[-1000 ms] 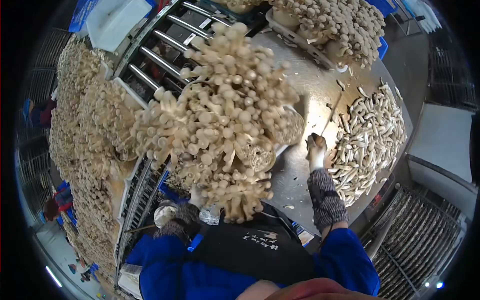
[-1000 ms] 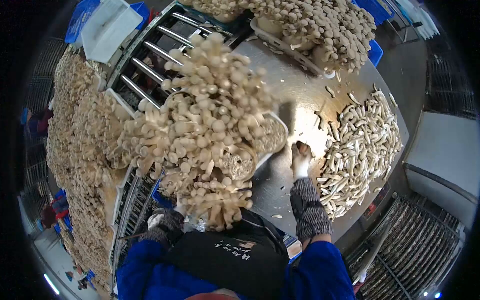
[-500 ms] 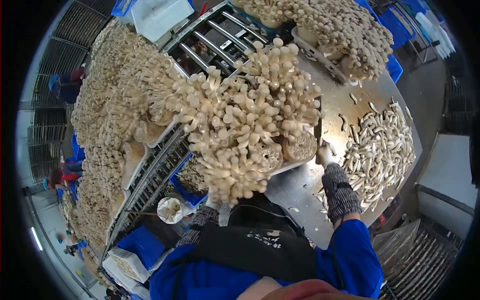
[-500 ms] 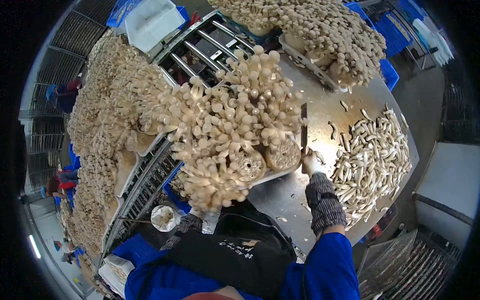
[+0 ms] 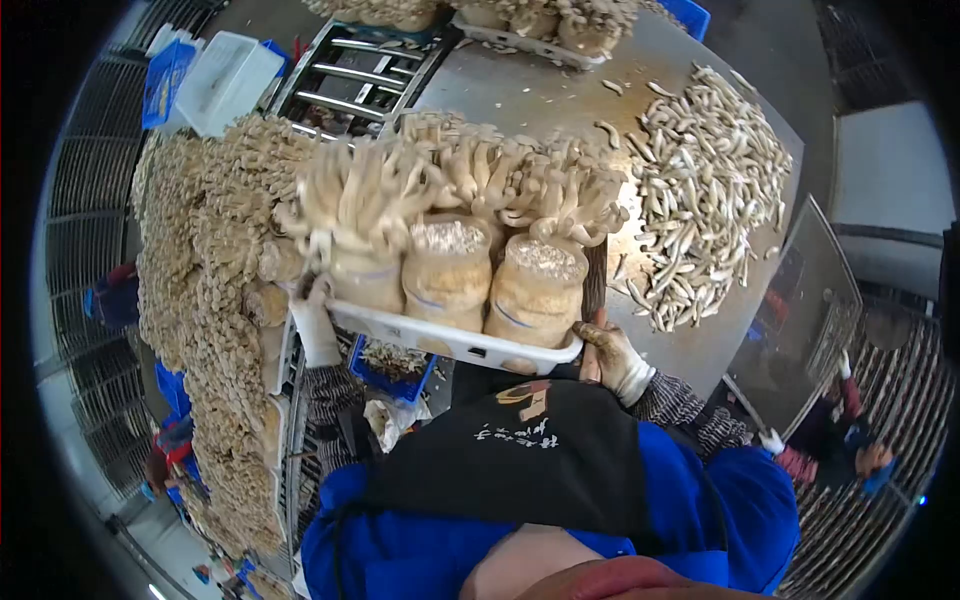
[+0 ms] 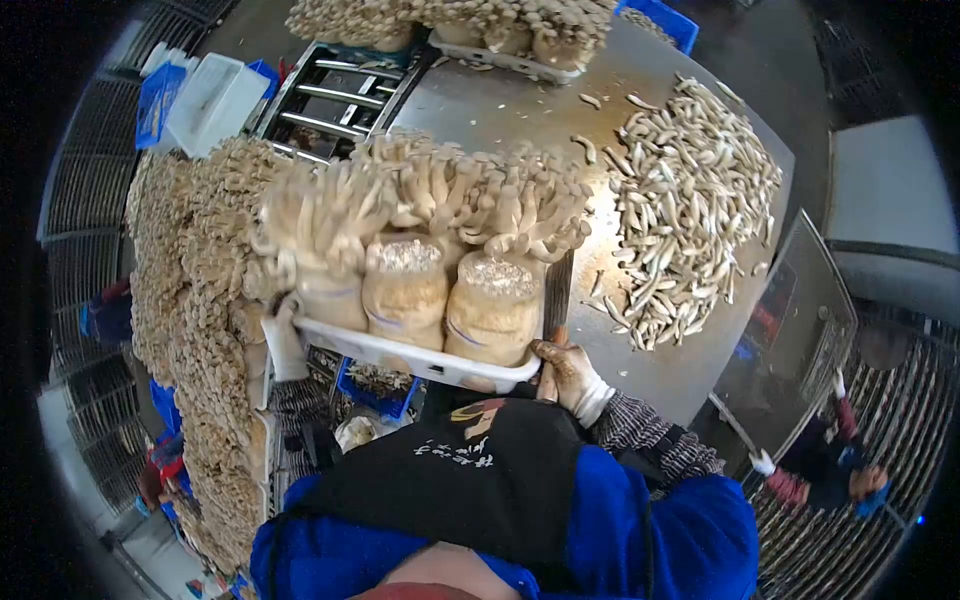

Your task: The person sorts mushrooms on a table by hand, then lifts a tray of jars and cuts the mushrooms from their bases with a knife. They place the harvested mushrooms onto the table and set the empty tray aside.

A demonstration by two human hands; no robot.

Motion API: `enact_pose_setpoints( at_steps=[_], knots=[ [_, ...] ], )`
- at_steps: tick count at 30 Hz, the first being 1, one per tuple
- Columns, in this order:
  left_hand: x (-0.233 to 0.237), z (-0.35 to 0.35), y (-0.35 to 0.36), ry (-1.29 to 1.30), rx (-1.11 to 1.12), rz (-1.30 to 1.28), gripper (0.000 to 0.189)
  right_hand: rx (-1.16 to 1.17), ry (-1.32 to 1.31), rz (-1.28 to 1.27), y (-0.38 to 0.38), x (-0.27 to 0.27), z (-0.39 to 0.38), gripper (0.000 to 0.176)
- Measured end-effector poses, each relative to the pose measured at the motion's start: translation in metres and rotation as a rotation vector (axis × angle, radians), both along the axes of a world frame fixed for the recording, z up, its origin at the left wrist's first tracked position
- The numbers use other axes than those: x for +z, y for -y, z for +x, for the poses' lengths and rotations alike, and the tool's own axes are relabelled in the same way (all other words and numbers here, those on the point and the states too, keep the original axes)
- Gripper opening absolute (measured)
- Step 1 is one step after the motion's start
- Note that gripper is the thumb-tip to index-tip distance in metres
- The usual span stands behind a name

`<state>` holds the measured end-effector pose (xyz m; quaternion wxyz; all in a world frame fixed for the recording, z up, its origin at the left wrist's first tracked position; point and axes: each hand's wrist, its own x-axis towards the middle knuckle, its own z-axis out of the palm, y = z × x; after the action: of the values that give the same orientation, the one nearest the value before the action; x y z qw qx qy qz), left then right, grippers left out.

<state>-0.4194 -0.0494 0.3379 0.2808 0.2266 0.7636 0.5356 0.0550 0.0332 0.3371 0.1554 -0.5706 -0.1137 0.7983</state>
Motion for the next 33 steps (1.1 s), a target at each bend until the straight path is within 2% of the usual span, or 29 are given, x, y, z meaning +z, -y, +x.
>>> enact_pose_setpoints(
  at_steps=[1,2,3,4,5,7,9,10,11,13,14,15,16,17,19,20,21,23,25,29,33],
  knots=[
    [0.025,0.018,-0.027,-0.135,0.008,0.064,0.036,0.038,0.020,-0.015,0.003,0.009,-0.002,0.019],
    [0.039,0.031,-0.049,-0.270,0.022,0.129,0.035,-0.029,-0.043,-0.032,0.007,0.013,-0.006,0.020],
    [0.021,0.016,-0.060,-0.199,-0.010,0.167,0.032,-0.094,-0.106,-0.056,0.013,0.016,-0.008,0.021],
    [0.003,-0.002,-0.071,-0.127,-0.040,0.202,0.030,-0.051,-0.108,-0.082,0.013,0.028,-0.007,0.022],
    [0.008,-0.008,-0.086,-0.262,-0.125,0.061,0.027,-0.025,-0.188,-0.111,0.016,0.021,0.002,0.022],
    [-0.009,-0.014,-0.098,-0.355,-0.138,0.111,0.024,-0.253,-0.253,-0.122,0.028,0.027,0.006,0.022],
    [-0.012,-0.017,-0.096,-0.300,-0.109,0.093,0.024,-0.014,0.004,0.201,0.035,0.050,0.031,0.022],
    [-0.010,-0.014,-0.095,-0.255,-0.067,0.069,0.023,0.216,0.271,0.889,0.055,0.007,0.057,0.020],
    [-0.009,-0.014,-0.091,-0.250,-0.069,0.075,0.023,0.040,0.272,0.481,0.059,0.014,0.069,0.016],
    [-0.005,-0.012,-0.083,-0.251,-0.031,0.170,0.028,0.057,0.295,0.569,0.058,0.012,0.095,0.016],
    [-0.008,-0.004,-0.079,-0.584,0.100,0.060,0.029,0.080,0.308,0.578,0.050,0.019,0.100,0.017],
    [-0.008,-0.001,-0.076,-0.581,0.092,0.054,0.029,0.099,0.323,0.579,0.035,0.025,0.102,0.020],
    [0.006,0.015,-0.071,-0.751,-0.013,0.069,0.028,0.168,0.394,0.738,0.021,0.046,0.092,0.024],
    [0.015,0.038,-0.065,-0.920,-0.118,0.087,0.028,0.190,0.486,0.699,0.009,0.078,0.075,0.021],
    [0.015,0.122,-0.059,-0.587,-0.268,0.469,0.029,0.330,0.576,0.864,0.000,0.046,0.087,0.021],
    [0.025,0.152,-0.052,-0.835,-0.510,0.377,0.034,0.573,0.784,1.184,-0.011,0.073,0.073,0.024],
    [0.039,0.175,-0.049,-1.078,-0.751,0.272,0.040,0.674,0.769,1.183,-0.017,0.086,0.067,0.027],
    [0.073,0.200,-0.055,-0.883,-0.956,0.170,0.051,0.834,0.740,1.299,-0.027,0.082,0.066,0.026],
    [0.083,0.204,-0.045,-0.875,-1.037,0.094,0.055,1.052,0.765,1.199,-0.039,0.100,0.054,0.026],
    [0.100,0.208,-0.035,-0.825,-1.177,-0.106,0.064,1.023,0.649,1.340,-0.050,0.107,0.040,0.027],
    [0.099,0.208,-0.023,-0.832,-1.147,-0.101,0.063,1.054,0.616,1.297,-0.042,0.124,0.031,0.026]
  ],
)
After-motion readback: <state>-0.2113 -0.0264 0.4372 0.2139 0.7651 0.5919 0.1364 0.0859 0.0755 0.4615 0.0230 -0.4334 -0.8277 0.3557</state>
